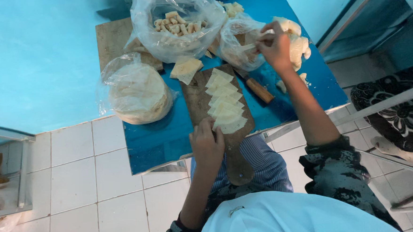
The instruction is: The person sits at a blue table and folds thin dough squares by hand into small filled shapes, pressing the edges closed. They place each finished piece on a wooden board, taking new dough pieces from plastic bags of dough and scraps on the table.
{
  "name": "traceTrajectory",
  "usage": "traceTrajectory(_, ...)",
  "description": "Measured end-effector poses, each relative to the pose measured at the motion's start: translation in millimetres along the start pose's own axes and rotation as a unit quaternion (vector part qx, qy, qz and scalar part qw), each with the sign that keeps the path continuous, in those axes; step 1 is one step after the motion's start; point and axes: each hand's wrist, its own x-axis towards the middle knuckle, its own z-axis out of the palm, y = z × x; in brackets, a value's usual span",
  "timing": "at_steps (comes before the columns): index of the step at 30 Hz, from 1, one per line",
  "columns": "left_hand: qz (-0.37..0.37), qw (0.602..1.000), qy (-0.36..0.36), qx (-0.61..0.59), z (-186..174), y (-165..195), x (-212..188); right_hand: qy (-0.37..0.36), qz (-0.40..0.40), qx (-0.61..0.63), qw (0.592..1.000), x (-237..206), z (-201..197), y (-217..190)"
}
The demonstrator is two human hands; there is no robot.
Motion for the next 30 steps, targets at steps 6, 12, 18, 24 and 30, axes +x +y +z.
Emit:
traceTrajectory(6, 0.006, 1.000, 0.003, 0.002, 0, 0, 1, 0.081, 0.030, 0.081, 0.993, -10, -35, 10)
traceTrajectory(12, -0.010, 1.000, -0.007, -0.009, 1, -5, 3, 0.114, 0.025, 0.113, 0.987, -60, -55, -38)
traceTrajectory(18, -0.022, 0.999, -0.020, -0.022, -3, -8, 4, 0.046, 0.095, 0.125, 0.987, -150, -14, -73)
traceTrajectory(24, -0.040, 0.998, -0.028, -0.029, -6, -5, 3, 0.026, 0.052, 0.106, 0.993, -207, 31, -86)
traceTrajectory(30, -0.035, 0.998, -0.004, -0.050, -4, -6, 6, 0.046, -0.169, -0.127, 0.976, -228, 39, -97)
